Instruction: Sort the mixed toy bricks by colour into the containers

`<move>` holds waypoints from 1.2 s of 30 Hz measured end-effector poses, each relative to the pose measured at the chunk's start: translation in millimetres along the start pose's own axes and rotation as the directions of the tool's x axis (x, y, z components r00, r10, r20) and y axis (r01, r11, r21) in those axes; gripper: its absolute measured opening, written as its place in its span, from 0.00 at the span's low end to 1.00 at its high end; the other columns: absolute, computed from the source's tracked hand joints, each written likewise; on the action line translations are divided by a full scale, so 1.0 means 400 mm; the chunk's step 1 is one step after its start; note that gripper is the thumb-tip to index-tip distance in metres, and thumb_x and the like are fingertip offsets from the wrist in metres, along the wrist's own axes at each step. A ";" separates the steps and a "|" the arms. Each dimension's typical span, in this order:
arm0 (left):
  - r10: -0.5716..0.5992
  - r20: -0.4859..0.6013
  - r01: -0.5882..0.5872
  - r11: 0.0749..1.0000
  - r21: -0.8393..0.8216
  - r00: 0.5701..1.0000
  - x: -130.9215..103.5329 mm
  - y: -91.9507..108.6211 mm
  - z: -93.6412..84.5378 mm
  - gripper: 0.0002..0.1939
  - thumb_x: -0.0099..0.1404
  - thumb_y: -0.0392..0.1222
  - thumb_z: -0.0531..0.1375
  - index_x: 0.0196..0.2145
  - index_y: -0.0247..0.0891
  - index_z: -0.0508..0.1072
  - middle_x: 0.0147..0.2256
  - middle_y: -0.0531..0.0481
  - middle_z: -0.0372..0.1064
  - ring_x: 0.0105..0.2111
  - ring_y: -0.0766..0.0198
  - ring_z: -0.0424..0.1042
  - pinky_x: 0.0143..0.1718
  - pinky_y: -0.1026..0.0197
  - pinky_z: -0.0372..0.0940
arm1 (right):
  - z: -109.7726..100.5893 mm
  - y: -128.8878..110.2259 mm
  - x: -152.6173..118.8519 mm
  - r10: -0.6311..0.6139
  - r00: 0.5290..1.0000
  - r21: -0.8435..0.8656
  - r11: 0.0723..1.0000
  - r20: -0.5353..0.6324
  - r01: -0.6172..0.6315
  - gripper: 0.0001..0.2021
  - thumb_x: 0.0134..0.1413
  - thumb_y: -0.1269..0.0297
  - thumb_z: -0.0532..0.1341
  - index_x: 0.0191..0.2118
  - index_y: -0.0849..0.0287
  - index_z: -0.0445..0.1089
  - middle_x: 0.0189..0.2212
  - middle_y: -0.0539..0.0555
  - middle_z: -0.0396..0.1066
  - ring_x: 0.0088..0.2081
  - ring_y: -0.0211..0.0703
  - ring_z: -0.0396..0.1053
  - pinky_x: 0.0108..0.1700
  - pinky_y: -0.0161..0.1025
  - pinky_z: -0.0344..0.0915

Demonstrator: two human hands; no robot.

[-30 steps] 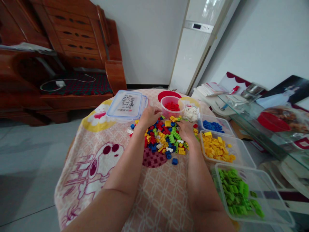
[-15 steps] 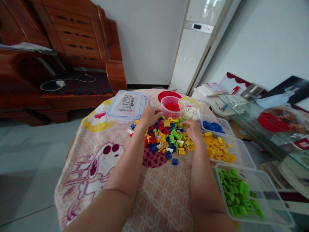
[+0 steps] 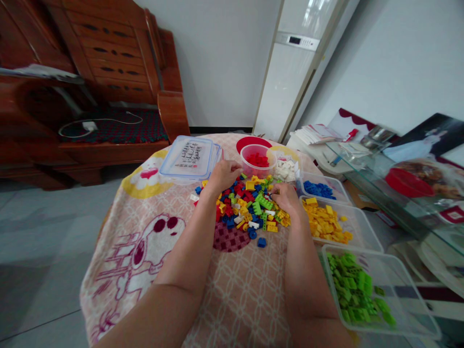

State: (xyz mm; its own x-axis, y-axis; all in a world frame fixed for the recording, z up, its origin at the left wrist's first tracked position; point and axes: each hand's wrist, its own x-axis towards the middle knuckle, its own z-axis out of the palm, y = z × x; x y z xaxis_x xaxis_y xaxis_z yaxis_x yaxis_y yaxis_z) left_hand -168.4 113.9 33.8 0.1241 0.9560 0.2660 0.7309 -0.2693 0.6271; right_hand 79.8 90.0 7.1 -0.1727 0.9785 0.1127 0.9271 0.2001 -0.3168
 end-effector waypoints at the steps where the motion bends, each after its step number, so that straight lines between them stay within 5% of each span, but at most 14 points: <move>1: 0.002 0.001 -0.002 1.000 -0.001 1.000 0.000 0.001 0.000 0.17 0.64 0.42 0.56 0.42 0.36 0.84 0.39 0.46 0.82 0.38 0.58 0.77 0.43 0.61 0.68 | 0.001 0.000 0.000 -0.014 1.000 -0.010 1.000 0.013 0.014 0.09 0.52 0.75 0.63 0.34 0.61 0.81 0.37 0.57 0.80 0.44 0.46 0.74 0.51 0.37 0.64; 8: 0.012 -0.001 -0.012 1.000 0.004 1.000 0.001 -0.001 0.005 0.17 0.64 0.42 0.57 0.41 0.36 0.84 0.38 0.46 0.82 0.39 0.57 0.77 0.43 0.61 0.68 | 0.002 -0.001 -0.001 -0.036 0.998 -0.013 0.999 0.049 0.037 0.10 0.54 0.75 0.61 0.33 0.61 0.80 0.39 0.59 0.80 0.45 0.48 0.74 0.52 0.39 0.64; 15: 0.003 -0.001 -0.003 1.000 0.011 1.000 0.002 -0.003 0.006 0.16 0.64 0.42 0.57 0.42 0.38 0.84 0.39 0.46 0.82 0.39 0.57 0.77 0.43 0.61 0.68 | -0.024 0.015 -0.003 0.200 0.957 0.054 0.980 -0.211 -0.193 0.11 0.56 0.69 0.59 0.38 0.61 0.79 0.39 0.62 0.80 0.44 0.52 0.75 0.51 0.43 0.66; 21: 0.006 0.002 -0.006 1.000 0.021 1.000 0.000 0.002 0.000 0.16 0.64 0.42 0.57 0.41 0.37 0.84 0.38 0.46 0.82 0.38 0.57 0.77 0.43 0.61 0.68 | -0.030 0.082 0.002 0.443 0.755 0.332 0.891 -0.483 -0.310 0.14 0.54 0.69 0.56 0.41 0.63 0.78 0.31 0.60 0.79 0.38 0.52 0.77 0.46 0.43 0.69; 26: 0.023 0.009 -0.023 0.999 0.024 1.000 0.001 -0.002 0.002 0.17 0.65 0.42 0.56 0.41 0.35 0.84 0.38 0.46 0.82 0.38 0.57 0.77 0.42 0.61 0.67 | -0.051 0.098 -0.007 0.465 0.559 0.333 0.885 -0.686 -0.326 0.19 0.50 0.71 0.56 0.47 0.65 0.76 0.41 0.64 0.79 0.42 0.54 0.76 0.50 0.48 0.69; 29: 0.018 0.011 -0.018 1.000 0.024 1.000 0.001 -0.001 0.002 0.17 0.65 0.42 0.56 0.42 0.36 0.84 0.38 0.46 0.82 0.38 0.57 0.77 0.42 0.61 0.67 | -0.062 0.082 -0.011 0.426 0.610 0.284 0.904 -0.668 -0.320 0.17 0.51 0.70 0.56 0.44 0.64 0.77 0.40 0.65 0.79 0.41 0.54 0.75 0.50 0.48 0.68; 36: -0.005 0.017 0.004 0.999 0.033 1.000 0.000 0.006 -0.002 0.17 0.65 0.42 0.57 0.43 0.36 0.83 0.41 0.46 0.82 0.39 0.58 0.77 0.44 0.61 0.68 | -0.034 -0.005 -0.002 0.290 0.874 0.143 0.957 -0.391 -0.253 0.13 0.57 0.65 0.58 0.38 0.60 0.81 0.33 0.58 0.80 0.37 0.49 0.76 0.43 0.39 0.67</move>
State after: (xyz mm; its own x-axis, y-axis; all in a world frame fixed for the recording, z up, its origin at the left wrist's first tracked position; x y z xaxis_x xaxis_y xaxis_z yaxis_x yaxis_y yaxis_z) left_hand -167.0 113.1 36.0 0.1315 0.9591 0.2507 0.7530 -0.2611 0.6040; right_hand 82.6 88.3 20.4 0.2478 0.8935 0.3744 0.8830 -0.0493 -0.4667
